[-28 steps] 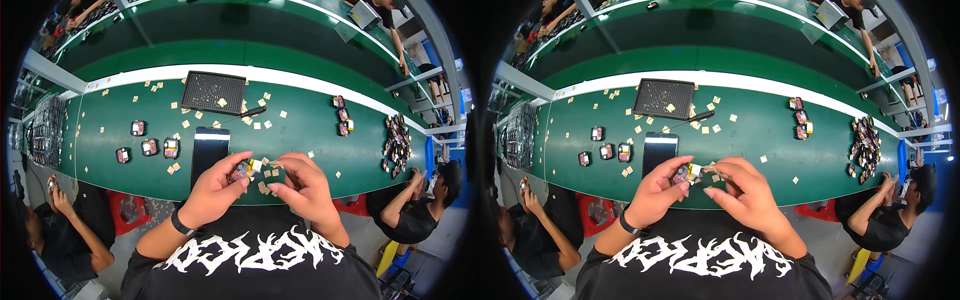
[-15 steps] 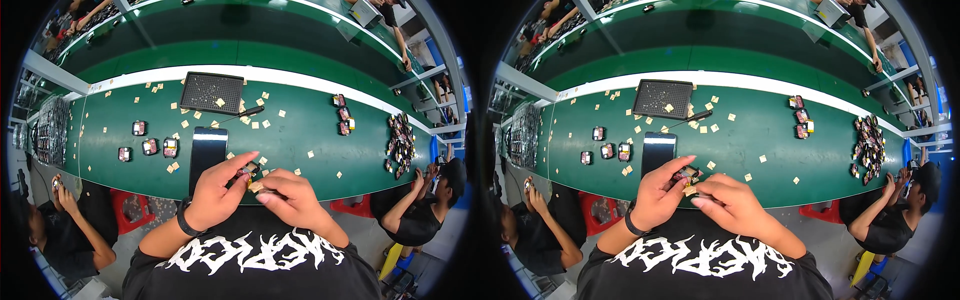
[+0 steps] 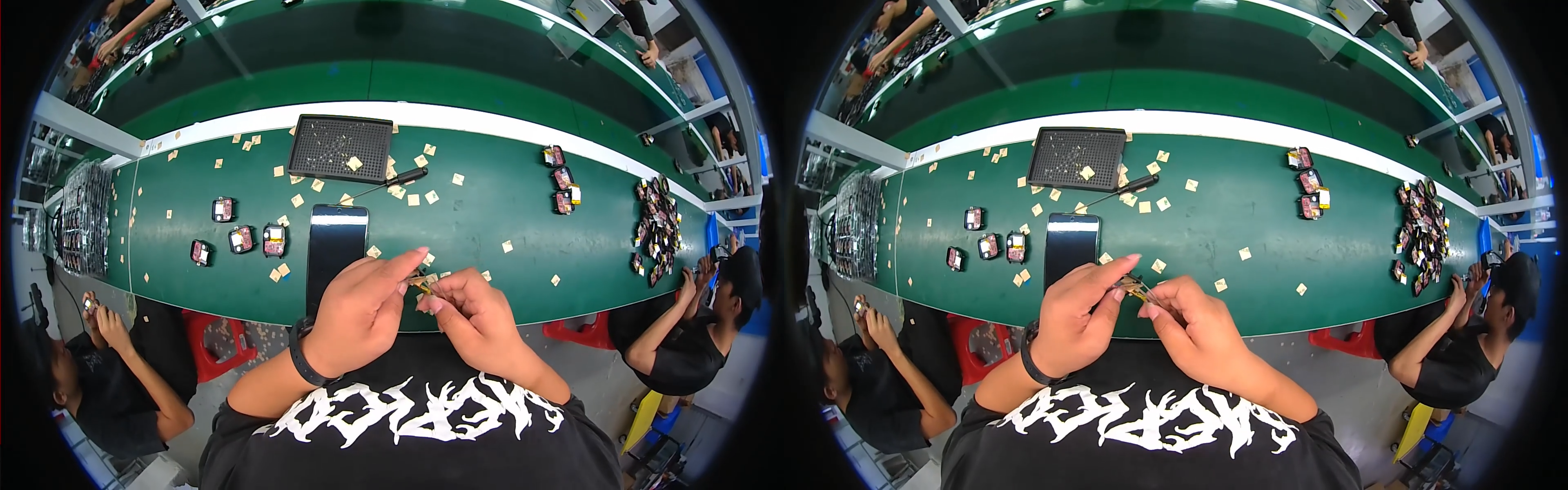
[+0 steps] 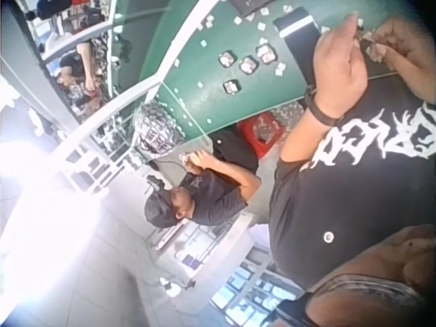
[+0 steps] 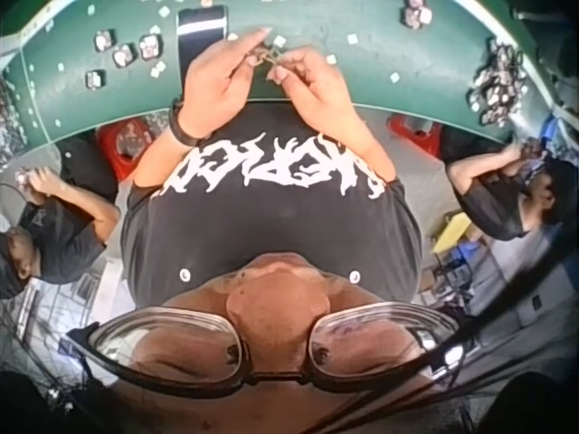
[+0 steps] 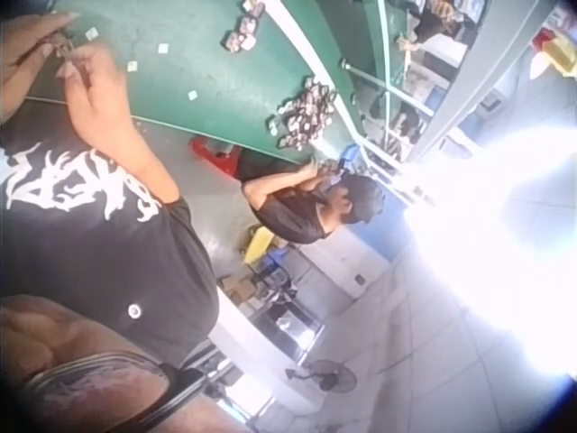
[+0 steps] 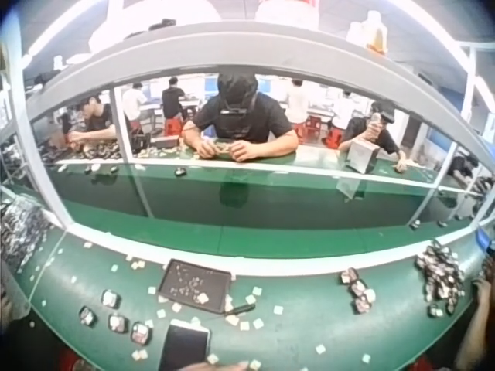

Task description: Assembling small electronic modules, specifically placing batteries and boards into casings on a factory production line.

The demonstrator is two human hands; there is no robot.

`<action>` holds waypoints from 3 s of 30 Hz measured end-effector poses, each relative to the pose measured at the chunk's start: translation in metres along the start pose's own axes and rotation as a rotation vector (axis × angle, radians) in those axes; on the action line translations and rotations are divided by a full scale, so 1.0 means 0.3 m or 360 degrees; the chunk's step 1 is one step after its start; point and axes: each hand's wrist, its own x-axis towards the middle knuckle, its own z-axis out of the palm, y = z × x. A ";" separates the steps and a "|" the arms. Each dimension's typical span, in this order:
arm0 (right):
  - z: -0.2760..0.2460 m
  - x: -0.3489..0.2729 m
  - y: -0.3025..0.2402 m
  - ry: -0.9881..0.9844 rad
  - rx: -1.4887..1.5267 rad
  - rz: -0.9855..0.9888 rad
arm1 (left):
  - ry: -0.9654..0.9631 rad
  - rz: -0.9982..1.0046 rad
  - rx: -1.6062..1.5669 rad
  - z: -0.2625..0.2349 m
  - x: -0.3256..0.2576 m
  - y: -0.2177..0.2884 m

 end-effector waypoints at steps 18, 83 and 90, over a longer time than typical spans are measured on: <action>0.041 -0.003 0.012 0.0081 0.0114 0.0184 | -0.0196 -0.0371 -0.0410 -0.038 -0.019 -0.009; 0.017 0.043 0.026 0.0275 0.0646 0.0372 | -0.0436 -0.0419 -0.0702 -0.002 -0.059 -0.014; -0.019 0.035 0.008 0.0232 0.0774 0.0376 | -0.0322 -0.1018 -0.1264 0.011 -0.056 0.004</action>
